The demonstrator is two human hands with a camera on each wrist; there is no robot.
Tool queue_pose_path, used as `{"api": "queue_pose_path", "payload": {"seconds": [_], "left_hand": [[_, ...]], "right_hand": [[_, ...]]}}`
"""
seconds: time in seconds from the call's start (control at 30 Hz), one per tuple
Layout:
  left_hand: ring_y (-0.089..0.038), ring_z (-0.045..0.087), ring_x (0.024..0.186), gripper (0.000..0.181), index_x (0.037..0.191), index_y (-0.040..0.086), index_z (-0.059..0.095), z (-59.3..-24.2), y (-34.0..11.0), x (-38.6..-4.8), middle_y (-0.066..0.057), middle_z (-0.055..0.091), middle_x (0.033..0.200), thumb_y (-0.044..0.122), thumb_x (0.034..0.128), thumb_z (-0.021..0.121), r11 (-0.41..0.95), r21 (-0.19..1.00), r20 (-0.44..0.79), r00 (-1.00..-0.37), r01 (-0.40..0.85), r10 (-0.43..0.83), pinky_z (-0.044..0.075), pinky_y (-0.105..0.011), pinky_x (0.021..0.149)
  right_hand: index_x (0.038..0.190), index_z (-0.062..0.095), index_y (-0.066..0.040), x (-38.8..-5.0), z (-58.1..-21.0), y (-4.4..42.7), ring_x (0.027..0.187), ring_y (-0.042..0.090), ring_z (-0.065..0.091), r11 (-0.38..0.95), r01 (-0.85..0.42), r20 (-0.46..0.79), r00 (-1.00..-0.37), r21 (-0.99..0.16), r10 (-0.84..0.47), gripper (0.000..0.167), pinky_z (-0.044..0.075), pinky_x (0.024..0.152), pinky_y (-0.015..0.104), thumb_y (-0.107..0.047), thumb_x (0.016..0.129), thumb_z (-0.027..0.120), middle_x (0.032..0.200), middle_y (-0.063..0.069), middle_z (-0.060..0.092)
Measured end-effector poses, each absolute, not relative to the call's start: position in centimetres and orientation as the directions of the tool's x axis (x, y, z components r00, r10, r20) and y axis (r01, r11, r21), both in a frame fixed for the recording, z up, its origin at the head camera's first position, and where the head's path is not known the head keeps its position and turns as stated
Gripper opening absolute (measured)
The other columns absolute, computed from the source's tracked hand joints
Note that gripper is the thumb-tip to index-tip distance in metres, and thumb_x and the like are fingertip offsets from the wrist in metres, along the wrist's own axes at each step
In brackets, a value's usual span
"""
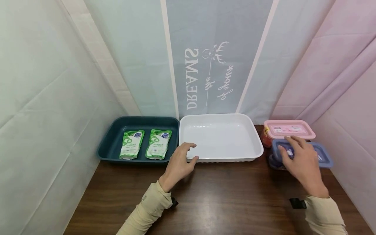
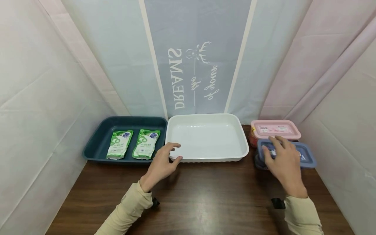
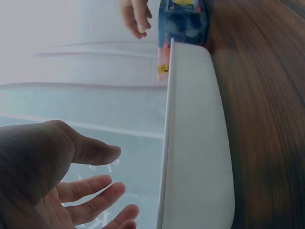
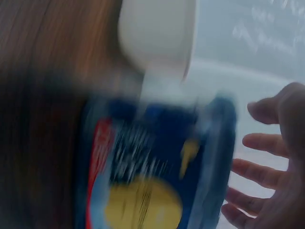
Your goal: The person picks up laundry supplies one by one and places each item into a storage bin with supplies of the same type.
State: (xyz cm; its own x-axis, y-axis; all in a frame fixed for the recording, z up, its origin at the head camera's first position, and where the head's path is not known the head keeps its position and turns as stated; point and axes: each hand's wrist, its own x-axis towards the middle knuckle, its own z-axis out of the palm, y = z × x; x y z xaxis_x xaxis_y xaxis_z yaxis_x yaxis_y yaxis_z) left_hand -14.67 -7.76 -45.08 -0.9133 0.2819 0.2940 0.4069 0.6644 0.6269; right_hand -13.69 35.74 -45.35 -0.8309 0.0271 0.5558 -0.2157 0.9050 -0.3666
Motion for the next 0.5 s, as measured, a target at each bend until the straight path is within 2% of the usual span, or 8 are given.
{"api": "queue_pose_path", "payload": {"seconds": [0.13, 0.23, 0.37, 0.5], "left_hand": [[-0.029, 0.066, 0.117, 0.041, 0.137, 0.007, 0.067, -45.4, -7.1, -14.4, -0.008, 0.070, 0.136, 0.018, 0.0988, 0.077, 0.658, 0.630, 0.290, -0.911, 0.413, 0.294, 0.059, -0.046, 0.094], [-0.029, 0.066, 0.117, 0.039, 0.136, 0.007, 0.068, -45.7, -6.6, -14.3, -0.007, 0.070, 0.135, 0.018, 0.0989, 0.077, 0.648, 0.634, 0.290, -0.907, 0.421, 0.306, 0.059, -0.045, 0.093], [-0.030, 0.066, 0.117, 0.039, 0.136, 0.007, 0.068, -46.0, -5.7, -14.1, -0.007, 0.070, 0.135, 0.019, 0.1001, 0.076, 0.630, 0.644, 0.281, -0.900, 0.433, 0.332, 0.058, -0.044, 0.093], [-0.028, 0.066, 0.118, 0.038, 0.137, 0.008, 0.068, -46.4, -4.3, -13.7, -0.006, 0.070, 0.136, 0.020, 0.1011, 0.075, 0.613, 0.648, 0.275, -0.889, 0.453, 0.366, 0.059, -0.042, 0.095]], "right_hand": [[0.153, 0.052, 0.003, -12.8, -46.4, 38.4, 0.146, 0.067, 0.030, 0.928, -0.074, 0.372, -0.926, -0.365, 0.072, 0.061, 0.022, 0.110, 0.085, -0.037, 0.108, 0.058, 0.163, 0.037, 0.037], [0.162, 0.042, -0.001, -12.4, -47.5, 39.3, 0.154, 0.066, 0.014, 0.930, -0.027, 0.275, -0.958, -0.367, 0.081, 0.063, 0.013, 0.114, 0.085, -0.040, 0.112, 0.045, 0.171, 0.034, 0.022], [0.164, 0.041, -0.006, -12.2, -48.5, 39.1, 0.156, 0.063, 0.012, 0.927, -0.003, 0.269, -0.957, -0.374, 0.105, 0.059, 0.011, 0.115, 0.083, -0.036, 0.112, 0.038, 0.174, 0.029, 0.019], [0.163, 0.043, -0.006, -12.1, -48.7, 38.9, 0.156, 0.062, 0.015, 0.929, 0.006, 0.289, -0.950, -0.370, 0.121, 0.058, 0.014, 0.114, 0.083, -0.031, 0.110, 0.038, 0.173, 0.028, 0.023]]}}
